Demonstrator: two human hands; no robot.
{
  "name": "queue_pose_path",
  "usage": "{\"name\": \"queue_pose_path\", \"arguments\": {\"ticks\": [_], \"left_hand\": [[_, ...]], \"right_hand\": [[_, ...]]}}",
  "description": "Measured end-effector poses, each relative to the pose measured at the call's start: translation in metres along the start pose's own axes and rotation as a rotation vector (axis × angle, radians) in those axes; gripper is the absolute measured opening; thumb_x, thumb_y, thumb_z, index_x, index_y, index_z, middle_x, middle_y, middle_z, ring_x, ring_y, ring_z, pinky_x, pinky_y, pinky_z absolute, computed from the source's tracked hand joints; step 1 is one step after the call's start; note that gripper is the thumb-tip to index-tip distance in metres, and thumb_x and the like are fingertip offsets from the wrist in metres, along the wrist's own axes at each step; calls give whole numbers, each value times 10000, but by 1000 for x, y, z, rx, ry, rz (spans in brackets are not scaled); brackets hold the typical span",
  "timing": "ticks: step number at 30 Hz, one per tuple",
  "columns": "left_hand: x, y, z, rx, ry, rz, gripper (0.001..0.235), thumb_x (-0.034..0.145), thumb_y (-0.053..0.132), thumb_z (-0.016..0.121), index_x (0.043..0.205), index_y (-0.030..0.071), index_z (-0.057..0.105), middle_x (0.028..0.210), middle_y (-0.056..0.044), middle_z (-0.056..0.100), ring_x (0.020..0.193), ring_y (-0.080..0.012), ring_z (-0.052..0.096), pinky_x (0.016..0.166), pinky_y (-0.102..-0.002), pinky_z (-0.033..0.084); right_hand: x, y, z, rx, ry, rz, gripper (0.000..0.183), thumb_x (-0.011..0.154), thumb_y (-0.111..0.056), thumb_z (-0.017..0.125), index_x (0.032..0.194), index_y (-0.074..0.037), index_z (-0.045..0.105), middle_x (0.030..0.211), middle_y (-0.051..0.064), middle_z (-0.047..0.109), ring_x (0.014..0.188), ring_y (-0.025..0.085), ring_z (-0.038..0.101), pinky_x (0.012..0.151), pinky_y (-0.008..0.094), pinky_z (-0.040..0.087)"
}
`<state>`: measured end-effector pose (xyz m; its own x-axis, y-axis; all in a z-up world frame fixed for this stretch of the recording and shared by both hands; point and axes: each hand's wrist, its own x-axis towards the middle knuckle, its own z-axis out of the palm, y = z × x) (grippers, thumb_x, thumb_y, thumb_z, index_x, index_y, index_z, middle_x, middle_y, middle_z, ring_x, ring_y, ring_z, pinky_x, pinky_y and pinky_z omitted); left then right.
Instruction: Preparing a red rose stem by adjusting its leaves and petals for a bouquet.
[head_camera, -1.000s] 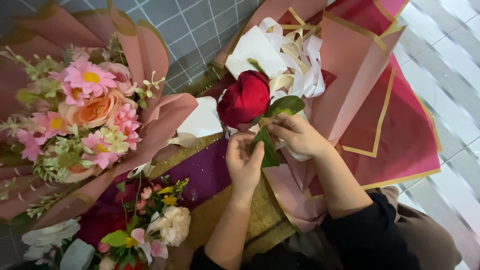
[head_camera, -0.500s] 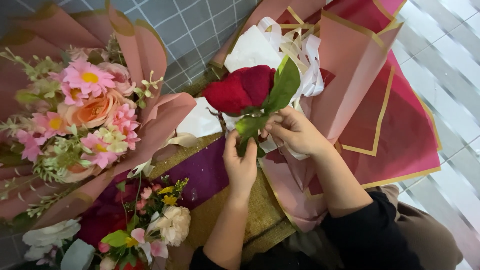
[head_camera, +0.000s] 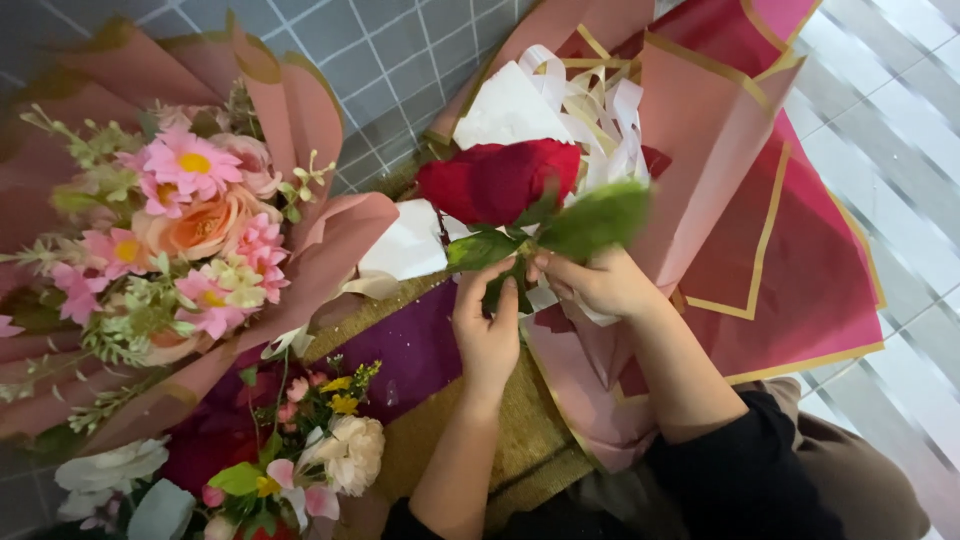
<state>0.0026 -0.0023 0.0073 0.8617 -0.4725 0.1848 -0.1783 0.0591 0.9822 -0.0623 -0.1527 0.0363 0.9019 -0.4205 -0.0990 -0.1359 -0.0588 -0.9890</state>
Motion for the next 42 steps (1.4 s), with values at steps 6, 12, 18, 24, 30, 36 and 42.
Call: {"name": "queue_pose_path", "arguments": {"ticks": [6,12,18,24,30,36,42], "left_hand": [[7,14,-6,204,18,109,253,971,-73,602,1073,128,717,1047,-12,610,1123,-252,576,1044,-466,392],[9,-2,-11,305,37,146,264,949,-57,612,1044,170,707,1050,19,619,1080,-244,567,995,-452,404],[11,12,-11,295,4,170,287,923,-101,601,1047,132,715,1068,7,638,1069,-244,569,961,-453,442],[10,18,-6,163,49,279,454,880,-103,665,1288,82,598,1240,-84,558,1208,-329,510,1061,-511,381],[6,18,-10,175,-63,405,494,751,-36,785,1216,45,639,1167,-84,617,1207,-315,549,1031,-517,359],[9,9,-11,232,-97,461,416,791,-138,565,1092,84,748,1112,-79,674,1033,-262,639,954,-462,481],[11,5,-12,5,47,293,392,885,-202,481,1112,35,695,1073,-147,721,1053,-319,674,1019,-472,469]], "right_hand": [[6,18,0,347,-178,-291,214,985,3,585,1152,-24,455,743,144,676,425,122,559,404,253,470],[9,17,3,353,-193,-303,194,971,13,545,1136,3,443,806,179,684,407,134,590,398,246,471],[24,96,-2,814,-199,-280,335,858,135,624,1147,194,466,875,411,654,442,343,673,394,425,540],[8,48,2,593,-41,-91,249,844,138,663,1059,177,544,800,333,679,474,321,681,401,379,548],[5,37,13,509,28,-28,229,809,163,686,1013,126,589,769,281,704,538,278,702,482,341,562],[11,57,3,307,24,-37,291,829,89,686,1110,36,633,801,170,727,640,201,703,571,302,551],[13,39,13,-11,-22,-256,355,840,-1,787,1174,4,663,784,129,753,698,193,710,619,341,586]]}}
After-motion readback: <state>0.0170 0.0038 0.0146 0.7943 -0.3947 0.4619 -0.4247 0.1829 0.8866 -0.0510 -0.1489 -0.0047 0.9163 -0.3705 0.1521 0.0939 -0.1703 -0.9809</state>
